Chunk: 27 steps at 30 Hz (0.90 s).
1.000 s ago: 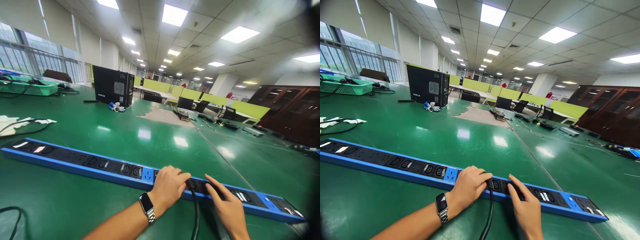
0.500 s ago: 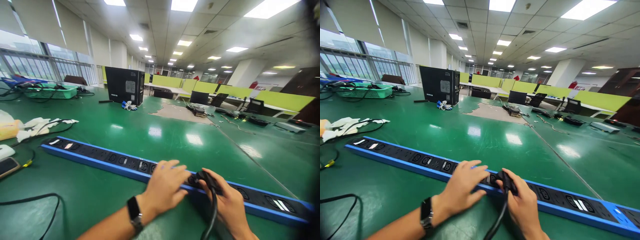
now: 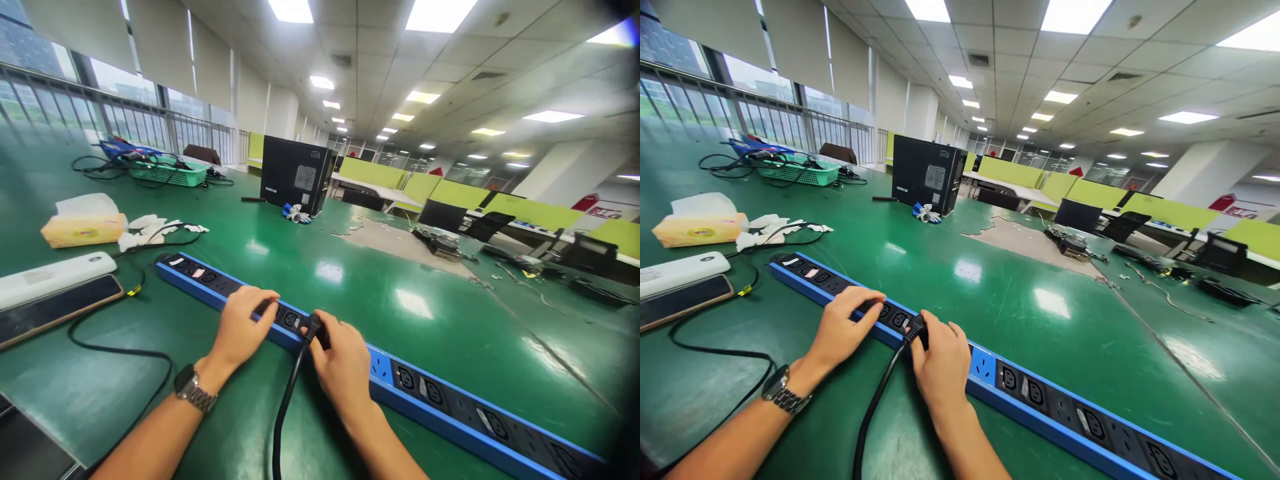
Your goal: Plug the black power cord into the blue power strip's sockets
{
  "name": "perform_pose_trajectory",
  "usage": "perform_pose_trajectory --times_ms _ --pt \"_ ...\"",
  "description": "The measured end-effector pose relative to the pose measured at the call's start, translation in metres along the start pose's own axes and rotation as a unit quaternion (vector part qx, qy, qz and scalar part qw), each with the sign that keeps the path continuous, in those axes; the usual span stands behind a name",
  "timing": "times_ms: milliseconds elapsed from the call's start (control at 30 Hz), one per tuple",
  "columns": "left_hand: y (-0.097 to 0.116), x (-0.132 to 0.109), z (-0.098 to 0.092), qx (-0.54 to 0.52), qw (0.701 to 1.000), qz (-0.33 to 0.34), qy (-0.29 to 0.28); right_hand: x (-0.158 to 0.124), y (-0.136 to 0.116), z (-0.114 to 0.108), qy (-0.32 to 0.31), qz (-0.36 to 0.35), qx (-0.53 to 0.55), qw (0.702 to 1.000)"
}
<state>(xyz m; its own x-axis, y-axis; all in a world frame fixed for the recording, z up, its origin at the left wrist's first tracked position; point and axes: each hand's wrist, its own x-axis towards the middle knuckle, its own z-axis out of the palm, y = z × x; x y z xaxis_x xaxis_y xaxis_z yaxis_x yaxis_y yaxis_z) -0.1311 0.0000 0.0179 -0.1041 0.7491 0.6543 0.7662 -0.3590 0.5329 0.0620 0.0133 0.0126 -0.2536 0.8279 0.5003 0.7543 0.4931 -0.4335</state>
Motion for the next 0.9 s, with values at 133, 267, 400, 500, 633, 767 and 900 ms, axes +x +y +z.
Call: perform_pose_trajectory --times_ms 133,267,400,500,633,767,900 --pt "0.013 -0.004 0.008 -0.076 0.983 0.085 -0.142 0.003 -0.002 -0.003 -0.051 -0.023 0.032 0.998" --pt "0.013 -0.003 0.016 -0.097 0.957 0.141 -0.233 0.004 0.009 -0.015 -0.137 -0.027 0.087 0.986" --pt "0.028 0.003 0.033 -0.135 0.967 0.134 -0.170 -0.016 0.062 -0.056 -0.102 0.000 0.098 0.990" --pt "0.057 0.002 0.054 -0.160 0.961 0.156 -0.165 -0.044 0.113 -0.094 0.055 0.135 0.046 0.988" --pt "0.095 -0.006 0.084 -0.122 0.959 0.150 -0.208 -0.076 0.144 -0.122 0.156 0.241 -0.010 0.958" --pt "0.108 -0.011 0.097 -0.085 0.967 0.117 -0.211 -0.082 0.132 -0.123 0.159 0.231 0.008 0.960" --pt "0.110 -0.007 0.093 -0.062 0.966 0.106 -0.226 -0.077 0.116 -0.116 0.153 0.180 0.035 0.971"
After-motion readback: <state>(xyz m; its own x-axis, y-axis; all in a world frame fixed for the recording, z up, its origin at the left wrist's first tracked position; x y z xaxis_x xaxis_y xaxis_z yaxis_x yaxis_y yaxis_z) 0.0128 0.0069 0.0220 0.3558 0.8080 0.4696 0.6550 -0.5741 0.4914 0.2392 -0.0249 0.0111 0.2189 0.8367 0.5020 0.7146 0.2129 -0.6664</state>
